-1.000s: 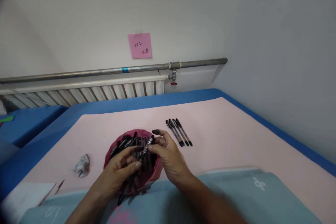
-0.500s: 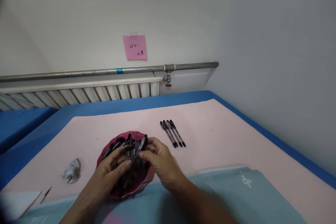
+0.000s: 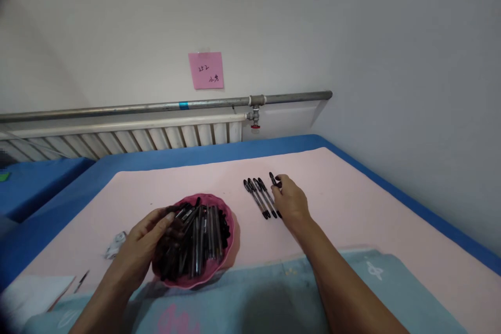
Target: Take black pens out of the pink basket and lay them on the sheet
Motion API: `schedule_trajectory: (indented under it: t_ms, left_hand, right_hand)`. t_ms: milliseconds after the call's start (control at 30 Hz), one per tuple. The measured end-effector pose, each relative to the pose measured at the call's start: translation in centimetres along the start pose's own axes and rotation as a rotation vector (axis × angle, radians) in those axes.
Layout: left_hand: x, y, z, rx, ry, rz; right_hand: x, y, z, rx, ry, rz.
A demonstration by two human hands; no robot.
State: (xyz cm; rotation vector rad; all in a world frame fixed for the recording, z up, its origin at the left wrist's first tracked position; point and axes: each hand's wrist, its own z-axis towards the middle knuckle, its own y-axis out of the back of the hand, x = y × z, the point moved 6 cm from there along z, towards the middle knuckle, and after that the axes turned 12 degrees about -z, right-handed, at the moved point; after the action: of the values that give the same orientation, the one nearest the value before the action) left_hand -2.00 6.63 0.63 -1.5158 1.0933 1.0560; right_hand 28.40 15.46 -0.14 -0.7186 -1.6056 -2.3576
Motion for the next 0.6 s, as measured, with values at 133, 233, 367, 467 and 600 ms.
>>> schedule_trajectory:
  t_ms: [133, 233, 367, 467, 600]
  left_hand:
    - [-0.3, 0.8, 0.3, -0.041, -0.054, 0.077]
    - [-0.3, 0.9, 0.4, -0.029, -0.111, 0.187]
    - [-0.2, 1.0, 0.5, -0.034, -0.166, 0.449]
    - [-0.4, 1.4, 0.7, -0.068, -0.193, 0.624]
    - [-1.2, 2.4, 0.7, -0.164, -0.217, 0.861]
  right_hand:
    - [-0.6, -1.6, 0.8, 0.071, 0.047, -0.074]
    - [-0.2, -1.8, 0.9, 0.09, 0.089, -0.102]
    - [2.1, -1.2, -0.5, 0.079, 0.186, -0.079]
    - [5.2, -1.0, -3.0, 0.125, 0.325, -0.019]
    - [10.4, -1.0, -7.8, 0.256, 0.727, 0.002]
